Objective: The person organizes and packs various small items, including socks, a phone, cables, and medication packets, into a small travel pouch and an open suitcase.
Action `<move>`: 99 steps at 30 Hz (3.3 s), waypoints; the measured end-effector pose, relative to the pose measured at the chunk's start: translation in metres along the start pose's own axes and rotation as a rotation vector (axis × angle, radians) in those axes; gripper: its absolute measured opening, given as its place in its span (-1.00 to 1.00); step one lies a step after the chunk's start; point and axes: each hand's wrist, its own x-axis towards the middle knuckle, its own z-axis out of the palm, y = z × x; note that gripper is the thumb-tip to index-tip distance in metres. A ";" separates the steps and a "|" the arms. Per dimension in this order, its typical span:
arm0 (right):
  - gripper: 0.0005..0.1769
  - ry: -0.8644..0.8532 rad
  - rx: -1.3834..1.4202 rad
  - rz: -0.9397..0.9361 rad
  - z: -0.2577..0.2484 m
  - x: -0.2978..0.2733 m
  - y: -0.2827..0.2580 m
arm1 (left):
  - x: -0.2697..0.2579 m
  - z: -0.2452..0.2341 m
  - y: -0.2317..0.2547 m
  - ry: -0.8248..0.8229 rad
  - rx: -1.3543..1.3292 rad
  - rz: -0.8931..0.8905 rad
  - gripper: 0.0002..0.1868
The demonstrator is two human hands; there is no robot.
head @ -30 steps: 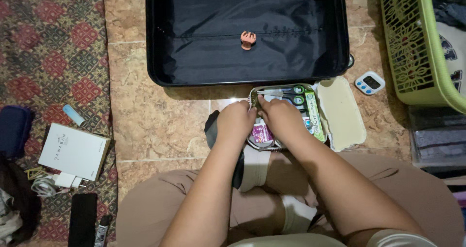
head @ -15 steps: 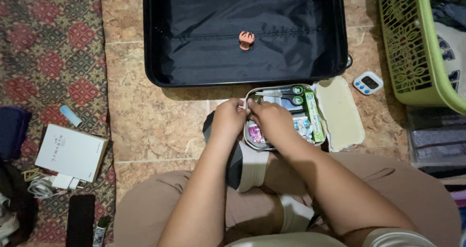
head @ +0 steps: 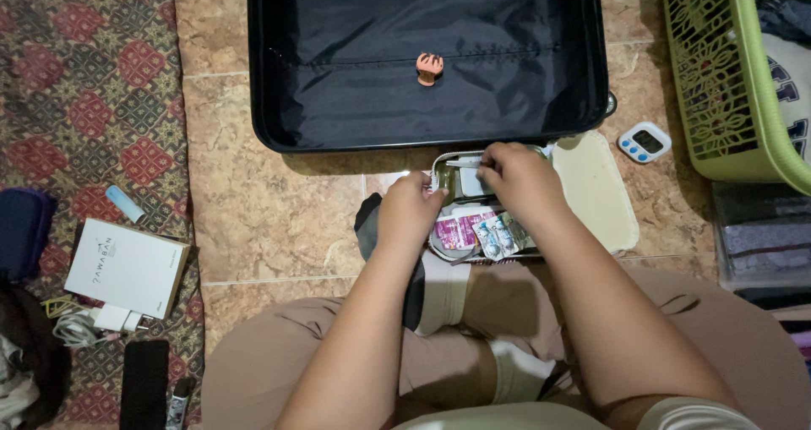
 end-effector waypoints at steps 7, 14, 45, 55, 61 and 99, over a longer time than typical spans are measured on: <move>-0.86 0.192 -0.142 -0.096 0.025 0.001 0.009 | 0.000 0.004 0.000 0.041 -0.009 0.004 -0.59; -0.82 0.157 -0.092 -0.104 0.006 0.002 -0.006 | -0.001 -0.021 0.014 0.014 -0.040 -0.053 -0.54; -0.92 0.131 0.823 -0.175 0.016 0.091 -0.027 | 0.019 -0.025 -0.009 0.255 -0.131 0.028 -0.66; -0.58 0.416 0.998 0.336 -0.035 -0.076 0.092 | 0.015 -0.011 -0.019 0.216 -0.069 0.045 -0.62; -0.72 0.182 0.889 0.020 -0.005 -0.060 0.070 | -0.002 -0.011 -0.012 0.055 -0.009 -0.012 -0.57; -0.44 0.030 0.027 0.348 -0.057 -0.034 0.123 | 0.014 0.040 -0.062 -0.199 -0.081 -0.177 -0.26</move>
